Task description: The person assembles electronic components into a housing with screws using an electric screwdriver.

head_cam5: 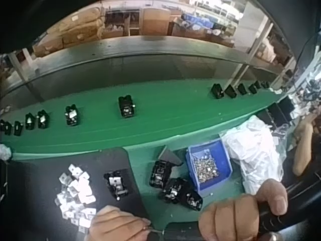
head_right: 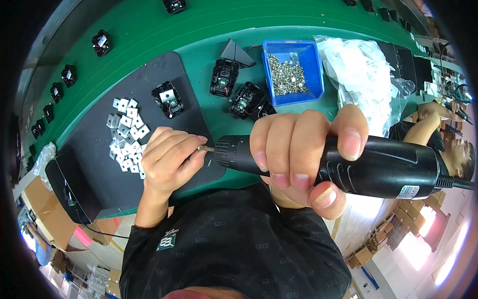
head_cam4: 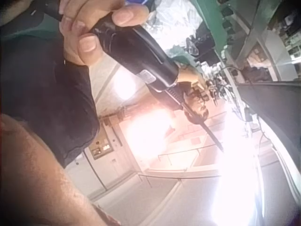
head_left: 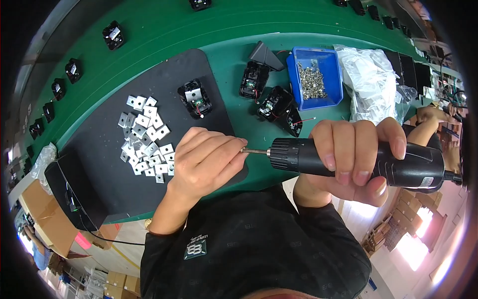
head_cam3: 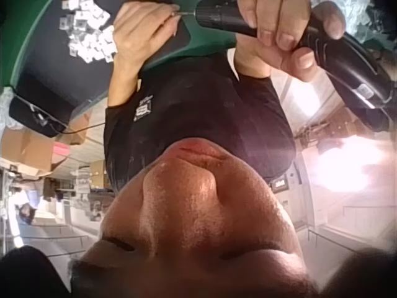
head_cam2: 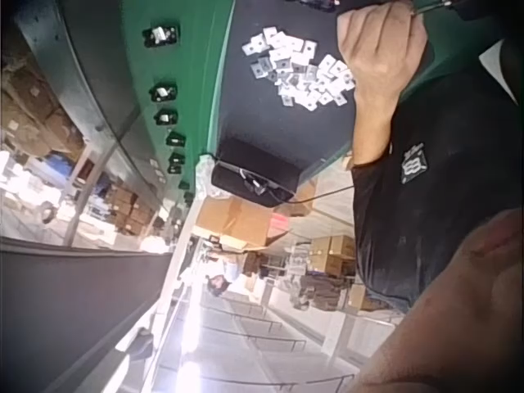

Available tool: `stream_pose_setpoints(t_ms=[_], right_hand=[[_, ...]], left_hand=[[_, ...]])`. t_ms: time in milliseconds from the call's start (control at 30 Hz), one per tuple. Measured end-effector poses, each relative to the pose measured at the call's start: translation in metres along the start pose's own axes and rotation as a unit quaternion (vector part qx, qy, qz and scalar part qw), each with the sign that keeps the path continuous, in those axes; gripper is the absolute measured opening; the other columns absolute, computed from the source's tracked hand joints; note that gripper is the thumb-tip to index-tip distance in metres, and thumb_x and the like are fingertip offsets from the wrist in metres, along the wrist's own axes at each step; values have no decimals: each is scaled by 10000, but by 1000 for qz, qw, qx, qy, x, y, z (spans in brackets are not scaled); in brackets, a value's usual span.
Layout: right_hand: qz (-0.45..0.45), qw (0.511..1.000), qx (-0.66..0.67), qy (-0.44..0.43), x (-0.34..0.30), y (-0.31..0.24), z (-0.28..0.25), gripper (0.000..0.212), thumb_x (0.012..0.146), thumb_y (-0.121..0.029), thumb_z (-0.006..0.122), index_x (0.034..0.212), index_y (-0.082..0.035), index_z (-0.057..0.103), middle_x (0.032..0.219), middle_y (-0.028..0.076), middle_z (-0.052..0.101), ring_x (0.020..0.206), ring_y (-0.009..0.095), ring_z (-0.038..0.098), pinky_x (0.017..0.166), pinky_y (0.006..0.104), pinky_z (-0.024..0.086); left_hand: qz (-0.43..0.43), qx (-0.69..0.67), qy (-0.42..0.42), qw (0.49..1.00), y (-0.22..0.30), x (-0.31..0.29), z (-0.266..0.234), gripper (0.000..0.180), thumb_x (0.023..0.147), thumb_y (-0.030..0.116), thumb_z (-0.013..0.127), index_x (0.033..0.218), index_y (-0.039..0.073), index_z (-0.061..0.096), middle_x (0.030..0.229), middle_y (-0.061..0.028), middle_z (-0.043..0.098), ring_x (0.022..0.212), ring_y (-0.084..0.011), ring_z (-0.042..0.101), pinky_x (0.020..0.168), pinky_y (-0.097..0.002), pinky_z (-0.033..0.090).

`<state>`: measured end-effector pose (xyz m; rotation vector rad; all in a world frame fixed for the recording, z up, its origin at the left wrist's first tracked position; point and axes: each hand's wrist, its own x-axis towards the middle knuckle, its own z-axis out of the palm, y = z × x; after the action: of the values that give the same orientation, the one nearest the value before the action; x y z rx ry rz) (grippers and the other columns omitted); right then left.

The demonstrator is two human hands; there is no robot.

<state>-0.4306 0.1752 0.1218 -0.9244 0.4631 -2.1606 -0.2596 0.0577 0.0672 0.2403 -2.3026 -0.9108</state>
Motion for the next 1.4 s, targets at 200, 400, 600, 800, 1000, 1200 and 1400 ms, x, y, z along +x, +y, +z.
stream_pose_setpoints(t_ms=[200,400,600,800,1000,1200,1400], right_hand=[[21,999,-39,8,4,2,8,363,844,-131,655,1141,-199,458,768,-24,528,660,113,509,672,291,406],[44,997,-68,-1,7,14,4,354,847,-143,657,1151,-197,484,768,-40,526,659,85,496,672,269,395],[44,997,-56,8,11,31,-9,367,849,-130,632,1175,-195,476,781,-35,509,697,103,489,722,301,372],[-25,992,-115,54,21,75,-9,442,825,-103,661,1174,-199,408,725,-16,483,631,137,484,676,326,410],[-30,980,-188,64,23,105,-9,491,774,53,571,1192,-125,386,713,16,507,609,153,510,650,341,479],[-17,982,-188,10,26,104,-20,428,822,-36,580,1185,-166,395,719,-3,479,604,134,474,656,328,426],[-5,981,-193,-16,27,104,-20,405,863,-119,589,1214,-182,397,743,-12,464,612,118,458,656,316,391]], left_hand=[[10,19,17,1000,-3,-3,0,244,630,91,791,833,19,677,789,-45,676,673,-175,622,596,-294,441],[24,83,12,996,-12,-6,-1,301,607,151,806,857,31,688,830,-46,680,707,-178,613,603,-304,436],[-6,112,-7,994,-43,-5,-31,679,552,378,818,1098,17,637,1117,-109,639,944,-273,594,818,-380,416],[-207,138,-93,964,-65,-10,-23,937,524,186,863,1359,67,455,1347,-96,523,1231,-271,491,1062,-453,288],[-191,128,-89,969,-71,-7,-21,788,512,176,842,1238,80,550,1182,-74,592,1105,-263,544,1026,-443,314],[-181,114,-76,974,-73,-5,-20,740,499,187,829,1193,89,591,1113,-70,590,992,-271,544,928,-415,355],[-180,108,-69,975,-72,-5,-20,726,505,182,829,1187,102,595,1087,-63,575,982,-256,540,903,-402,354]])
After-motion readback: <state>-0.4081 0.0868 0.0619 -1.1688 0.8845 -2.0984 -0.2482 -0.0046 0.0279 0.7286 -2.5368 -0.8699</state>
